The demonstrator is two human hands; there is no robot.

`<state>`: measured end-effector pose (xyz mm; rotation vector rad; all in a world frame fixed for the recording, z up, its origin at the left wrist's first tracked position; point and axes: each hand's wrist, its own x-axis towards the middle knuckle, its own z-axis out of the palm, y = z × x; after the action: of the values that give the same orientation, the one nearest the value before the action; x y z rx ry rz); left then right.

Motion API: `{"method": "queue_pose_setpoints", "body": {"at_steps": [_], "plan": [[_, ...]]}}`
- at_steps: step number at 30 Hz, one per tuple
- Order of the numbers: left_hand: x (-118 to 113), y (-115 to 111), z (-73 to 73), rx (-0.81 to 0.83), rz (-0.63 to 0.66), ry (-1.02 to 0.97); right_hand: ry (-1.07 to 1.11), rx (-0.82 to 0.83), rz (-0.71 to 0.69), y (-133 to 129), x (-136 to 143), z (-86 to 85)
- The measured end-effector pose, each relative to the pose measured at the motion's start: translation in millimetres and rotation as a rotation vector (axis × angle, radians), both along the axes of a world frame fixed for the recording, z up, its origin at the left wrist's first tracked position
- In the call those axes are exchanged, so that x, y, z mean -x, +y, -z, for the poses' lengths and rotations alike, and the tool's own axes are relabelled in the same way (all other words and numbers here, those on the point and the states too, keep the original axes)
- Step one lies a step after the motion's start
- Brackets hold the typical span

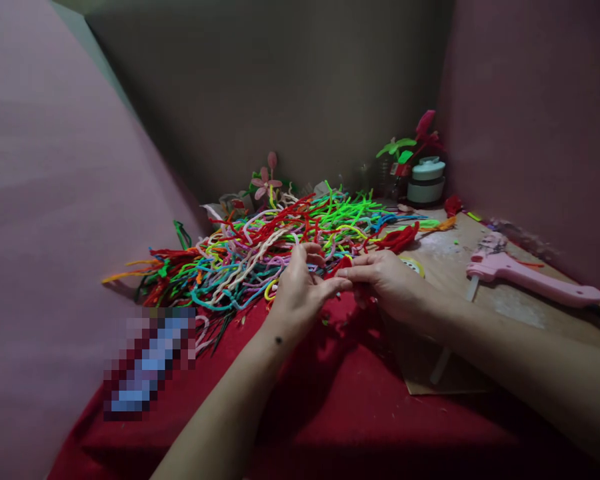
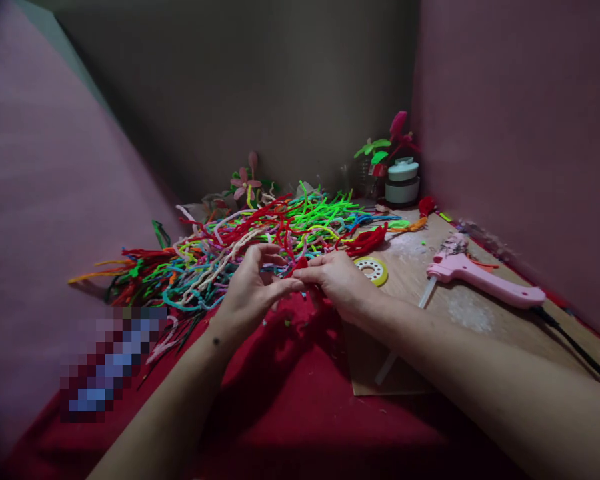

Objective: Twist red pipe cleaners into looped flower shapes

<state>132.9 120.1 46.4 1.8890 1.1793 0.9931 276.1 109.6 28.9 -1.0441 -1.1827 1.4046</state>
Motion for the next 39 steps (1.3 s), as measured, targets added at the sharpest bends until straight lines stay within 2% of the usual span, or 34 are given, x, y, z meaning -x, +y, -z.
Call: {"method": "queue_pose_setpoints", "body": {"at_steps": [2, 4, 6, 10, 12, 14, 17, 19, 22, 26, 32, 36, 39], "plan": [[1, 3, -4.1, 0.233, 0.092, -0.096, -0.006, -0.012, -0.002, 0, 0, -1.2], [2, 4, -3.2, 0.317, 0.154, -0.127, -0.010, -0.009, -0.012, 0, 0, -1.9], [1, 4, 2.0, 0.222, 0.145, -0.103, -0.022, 0.010, -0.017, 0, 0, -1.9], [-1, 0, 11.4, -0.151, 0.084, 0.136, -0.025, 0.043, -0.070, 2, -1, 1.2], [-1, -1, 10.9, -0.213, 0.089, 0.196, 0.035, 0.060, -0.106, 5, -2, 3.8], [-2, -1, 8.3, -0.135, 0.136, 0.099, 0.141, 0.083, -0.141, 8, -4, 5.9], [-3, 2, 6.1, 0.110, 0.240, -0.124, 0.272, 0.085, -0.185, 11, -6, 6.7], [-3, 3, 7.8, 0.206, 0.248, -0.182, 0.311, 0.072, -0.179, 13, -6, 6.1], [-2, 4, 13.1, 0.230, 0.217, -0.135, 0.371, 0.074, -0.136, 14, -6, 5.4], [1, 4, 15.5, 0.242, 0.264, -0.003, 0.436, 0.149, -0.107, 14, -6, 6.7], [7, 1, 4.4, 0.423, 0.427, 0.089, 0.499, 0.263, -0.010, 16, -7, 5.4], [14, 2, -0.3, 0.416, 0.431, 0.179, 0.479, 0.249, 0.046, 15, -6, 3.1], [18, 6, -1.0, 0.435, 0.443, 0.181, 0.423, 0.209, 0.036, 13, -5, 2.6]]}}
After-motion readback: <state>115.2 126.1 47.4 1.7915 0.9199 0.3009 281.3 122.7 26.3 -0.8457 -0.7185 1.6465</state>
